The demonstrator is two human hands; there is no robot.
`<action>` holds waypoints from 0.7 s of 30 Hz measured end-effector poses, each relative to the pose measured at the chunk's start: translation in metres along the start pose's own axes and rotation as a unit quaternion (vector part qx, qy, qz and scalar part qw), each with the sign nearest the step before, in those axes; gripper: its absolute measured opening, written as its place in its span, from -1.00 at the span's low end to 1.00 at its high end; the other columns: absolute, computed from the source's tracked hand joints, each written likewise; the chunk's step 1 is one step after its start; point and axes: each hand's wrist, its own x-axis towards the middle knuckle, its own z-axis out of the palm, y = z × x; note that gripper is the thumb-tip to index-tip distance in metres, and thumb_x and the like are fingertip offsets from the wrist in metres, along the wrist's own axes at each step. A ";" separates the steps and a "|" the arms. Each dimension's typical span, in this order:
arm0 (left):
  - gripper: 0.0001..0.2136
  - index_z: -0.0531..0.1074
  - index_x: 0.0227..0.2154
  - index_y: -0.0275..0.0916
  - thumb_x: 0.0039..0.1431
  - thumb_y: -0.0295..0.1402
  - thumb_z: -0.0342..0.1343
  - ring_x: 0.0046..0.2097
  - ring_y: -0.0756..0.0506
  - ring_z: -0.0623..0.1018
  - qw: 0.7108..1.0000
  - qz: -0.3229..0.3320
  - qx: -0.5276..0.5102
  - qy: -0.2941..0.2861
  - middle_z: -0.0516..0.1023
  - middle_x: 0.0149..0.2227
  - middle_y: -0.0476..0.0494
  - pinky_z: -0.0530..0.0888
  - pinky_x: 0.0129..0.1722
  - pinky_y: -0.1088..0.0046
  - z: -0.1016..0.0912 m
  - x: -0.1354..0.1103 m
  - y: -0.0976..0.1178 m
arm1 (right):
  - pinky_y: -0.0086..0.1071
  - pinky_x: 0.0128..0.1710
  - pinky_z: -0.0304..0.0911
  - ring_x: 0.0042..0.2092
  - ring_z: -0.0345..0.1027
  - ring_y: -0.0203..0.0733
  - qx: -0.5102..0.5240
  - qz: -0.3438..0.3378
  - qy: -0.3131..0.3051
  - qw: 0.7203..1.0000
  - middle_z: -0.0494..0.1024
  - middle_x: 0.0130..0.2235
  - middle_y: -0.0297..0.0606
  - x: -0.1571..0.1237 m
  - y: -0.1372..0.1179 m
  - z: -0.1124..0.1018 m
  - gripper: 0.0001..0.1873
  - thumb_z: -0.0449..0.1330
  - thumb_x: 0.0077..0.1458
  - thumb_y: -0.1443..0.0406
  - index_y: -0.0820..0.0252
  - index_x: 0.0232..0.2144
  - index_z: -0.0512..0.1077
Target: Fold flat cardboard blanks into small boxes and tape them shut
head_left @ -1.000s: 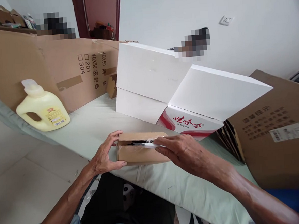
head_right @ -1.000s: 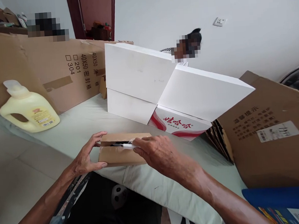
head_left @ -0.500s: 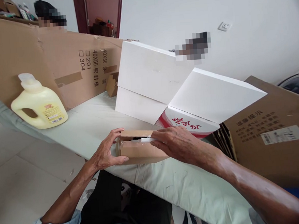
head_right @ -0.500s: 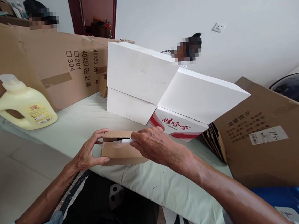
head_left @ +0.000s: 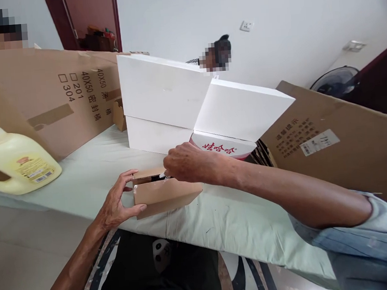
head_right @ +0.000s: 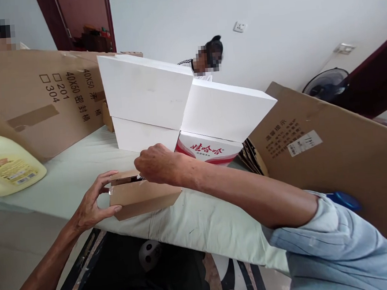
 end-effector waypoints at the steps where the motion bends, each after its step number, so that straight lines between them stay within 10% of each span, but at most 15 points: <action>1: -0.39 0.36 0.25 -0.07 0.16 -0.20 0.38 0.41 -0.39 0.44 1.000 0.001 0.000 -0.001 0.36 0.45 -0.35 0.62 0.09 0.16 -0.001 0.000 0.000 | -0.37 -0.33 0.16 -0.39 0.45 -0.24 -0.010 0.007 -0.008 1.000 0.54 -0.44 -0.28 -0.005 0.002 -0.002 -0.63 0.20 0.41 0.46 0.22 -0.49 0.48; 10: -0.47 0.38 0.18 -0.08 0.19 -0.20 0.39 0.38 -0.38 0.48 1.000 0.025 0.006 0.006 0.39 0.42 -0.38 0.64 0.03 0.21 0.002 0.001 -0.003 | -0.31 -0.31 0.20 -0.21 0.59 -0.02 -0.042 0.102 -0.093 0.990 0.68 -0.27 -0.01 -0.053 0.028 0.007 -0.60 0.07 0.59 0.22 0.28 -0.22 0.62; 21: -0.46 0.40 0.17 -0.08 0.16 -0.20 0.40 0.39 -0.38 0.48 1.000 0.011 0.012 -0.009 0.38 0.44 -0.39 0.63 0.05 0.22 0.004 0.002 -0.001 | -0.28 -0.33 0.10 -0.35 0.45 -0.15 0.025 0.085 -0.027 0.996 0.65 -0.34 -0.09 -0.049 0.031 0.036 -0.62 0.11 0.52 0.32 0.23 -0.35 0.61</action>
